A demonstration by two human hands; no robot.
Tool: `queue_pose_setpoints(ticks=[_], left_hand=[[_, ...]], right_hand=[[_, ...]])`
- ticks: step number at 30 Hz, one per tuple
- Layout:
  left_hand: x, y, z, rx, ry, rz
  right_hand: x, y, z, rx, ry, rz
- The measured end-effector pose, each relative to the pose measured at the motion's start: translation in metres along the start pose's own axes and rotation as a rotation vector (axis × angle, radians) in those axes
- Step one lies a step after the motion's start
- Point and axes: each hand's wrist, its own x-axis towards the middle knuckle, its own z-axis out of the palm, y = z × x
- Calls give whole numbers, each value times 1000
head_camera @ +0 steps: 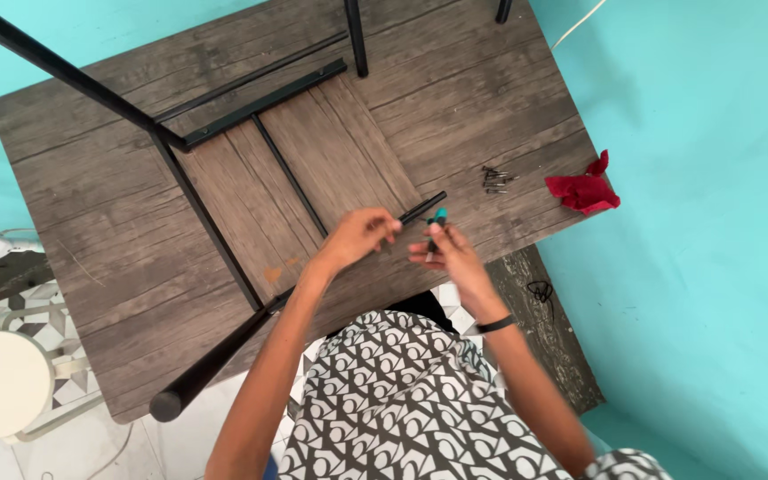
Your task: The person assembles a table by attaching metal legs to a wooden tabletop using a screwdriver. They position the legs, insert screws, and tighten them to secure the frame to the tabletop.
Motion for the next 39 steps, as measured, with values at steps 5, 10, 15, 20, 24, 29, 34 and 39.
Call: queue_pose_setpoints(ticks=[5,10,15,20,24,29,34,39], left_hand=[[8,-20,3,-157,45,-44],[21,1,26,-145,-21,182],[31,30,31,43,-85,167],[22,49,24,382,25,257],[19,52,27,439,17,114],[22,40,30,405,149,354],[29,35,26,357,159,224],[28,35,31,60,13,78]], right_hand=[[4,-41,-31,-507,-85,-133],[17,-69,-53,-959,-262,-181],[32,-76,-56,-882,-197,-340],[47,-44,-54,-391,-61,-507],[35,-2,-37,-155,156,-315],[9,3,13,-16,273,-387],[-21,-40,21,-648,287,-747],[-29,-72,8,-766,110,-657]])
